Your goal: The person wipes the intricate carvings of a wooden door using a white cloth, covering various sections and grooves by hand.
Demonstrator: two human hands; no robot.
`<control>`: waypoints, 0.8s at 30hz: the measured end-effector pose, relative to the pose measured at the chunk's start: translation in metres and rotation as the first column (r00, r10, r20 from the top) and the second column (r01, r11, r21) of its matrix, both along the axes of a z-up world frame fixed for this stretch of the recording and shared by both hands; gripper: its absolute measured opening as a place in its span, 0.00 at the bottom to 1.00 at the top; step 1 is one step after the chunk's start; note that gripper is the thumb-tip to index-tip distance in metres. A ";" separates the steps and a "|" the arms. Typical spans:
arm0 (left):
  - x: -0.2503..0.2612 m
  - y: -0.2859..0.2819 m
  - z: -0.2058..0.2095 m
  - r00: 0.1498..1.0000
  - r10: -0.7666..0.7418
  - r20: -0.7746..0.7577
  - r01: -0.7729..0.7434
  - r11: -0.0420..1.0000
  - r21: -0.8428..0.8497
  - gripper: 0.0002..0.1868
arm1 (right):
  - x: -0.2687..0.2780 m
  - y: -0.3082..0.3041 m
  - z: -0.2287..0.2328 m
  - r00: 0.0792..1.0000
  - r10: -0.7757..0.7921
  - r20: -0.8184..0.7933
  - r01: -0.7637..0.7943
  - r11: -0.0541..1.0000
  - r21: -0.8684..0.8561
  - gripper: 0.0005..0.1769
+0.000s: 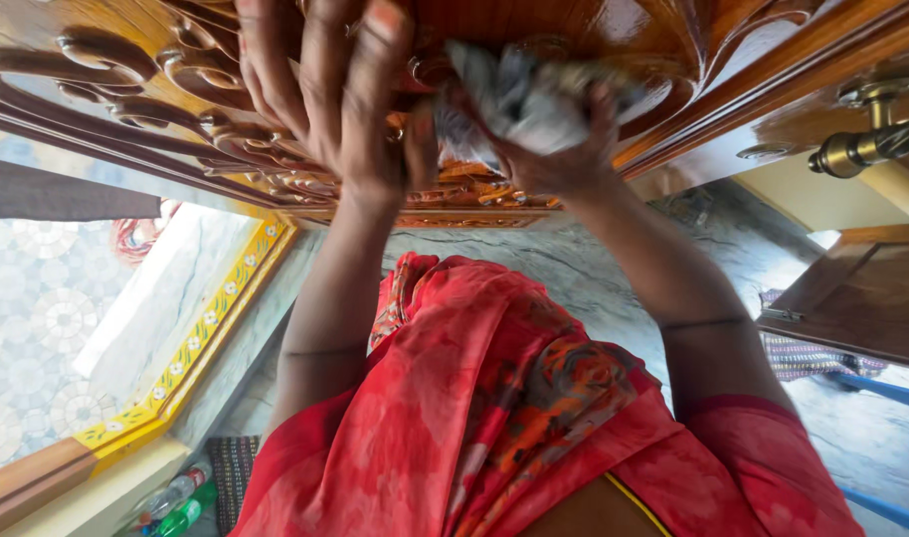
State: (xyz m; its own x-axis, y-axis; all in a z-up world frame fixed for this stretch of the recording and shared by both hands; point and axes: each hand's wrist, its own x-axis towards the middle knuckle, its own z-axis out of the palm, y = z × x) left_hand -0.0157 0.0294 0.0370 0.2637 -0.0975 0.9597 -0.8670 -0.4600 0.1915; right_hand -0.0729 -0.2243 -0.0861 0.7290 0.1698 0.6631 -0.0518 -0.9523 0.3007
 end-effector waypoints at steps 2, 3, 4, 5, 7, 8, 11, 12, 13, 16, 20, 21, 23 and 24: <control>0.019 -0.014 -0.008 0.928 0.363 0.082 -0.370 0.923 0.109 0.28 | -0.010 -0.001 -0.027 1.000 0.018 0.014 -0.018 1.000 0.020 0.42; 0.020 -0.014 -0.011 0.932 0.353 0.079 -0.361 0.921 0.147 0.32 | -0.012 -0.002 -0.037 0.999 0.025 0.035 -0.025 0.999 0.025 0.42; 0.018 -0.013 -0.015 0.936 0.346 0.071 -0.353 0.918 0.181 0.36 | -0.017 -0.006 -0.045 0.998 0.028 0.051 -0.029 0.999 0.027 0.42; 0.020 -0.012 -0.017 0.939 0.339 0.063 -0.345 0.914 0.215 0.40 | -0.019 -0.014 -0.050 0.995 0.032 0.092 -0.036 0.999 0.038 0.42; 0.023 -0.010 -0.020 0.938 0.322 0.126 -0.342 0.918 0.203 0.38 | -0.019 -0.037 -0.053 0.977 0.041 0.209 -0.059 0.995 0.082 0.42; 0.022 -0.009 -0.021 0.939 0.307 0.156 -0.335 0.920 0.204 0.37 | -0.018 -0.047 -0.051 0.959 0.042 0.281 -0.076 0.991 0.111 0.42; 0.021 -0.008 -0.022 0.940 0.316 0.132 -0.338 0.917 0.213 0.33 | 0.011 -0.046 -0.046 0.910 0.035 0.413 -0.115 0.978 0.172 0.42; 0.021 -0.009 -0.021 0.941 0.311 0.132 -0.333 0.920 0.208 0.32 | 0.022 -0.032 -0.050 0.912 0.030 0.409 -0.114 0.977 0.182 0.42; 0.021 -0.008 -0.021 0.943 0.306 0.131 -0.328 0.923 0.202 0.32 | 0.031 -0.011 -0.056 0.924 0.019 0.381 -0.098 0.977 0.190 0.42; 0.021 -0.009 -0.019 0.943 0.304 0.139 -0.326 0.928 0.180 0.31 | 0.028 0.036 -0.076 0.981 -0.072 0.179 0.050 0.991 0.122 0.43; 0.022 -0.006 -0.020 0.935 0.318 0.155 -0.345 0.917 0.199 0.28 | -0.009 0.039 -0.102 0.986 0.007 0.166 -0.027 0.992 0.120 0.43; 0.019 -0.005 -0.021 0.937 0.316 0.148 -0.341 0.918 0.201 0.27 | -0.013 0.030 -0.103 0.971 0.048 0.236 -0.094 0.978 0.188 0.43; 0.019 -0.007 -0.018 0.937 0.318 0.147 -0.341 0.923 0.177 0.27 | -0.005 0.002 -0.088 0.919 0.080 0.385 -0.162 0.970 0.183 0.41; 0.018 -0.008 -0.017 0.938 0.313 0.148 -0.336 0.926 0.171 0.26 | 0.001 -0.007 -0.078 0.896 0.093 0.434 -0.182 0.969 0.169 0.41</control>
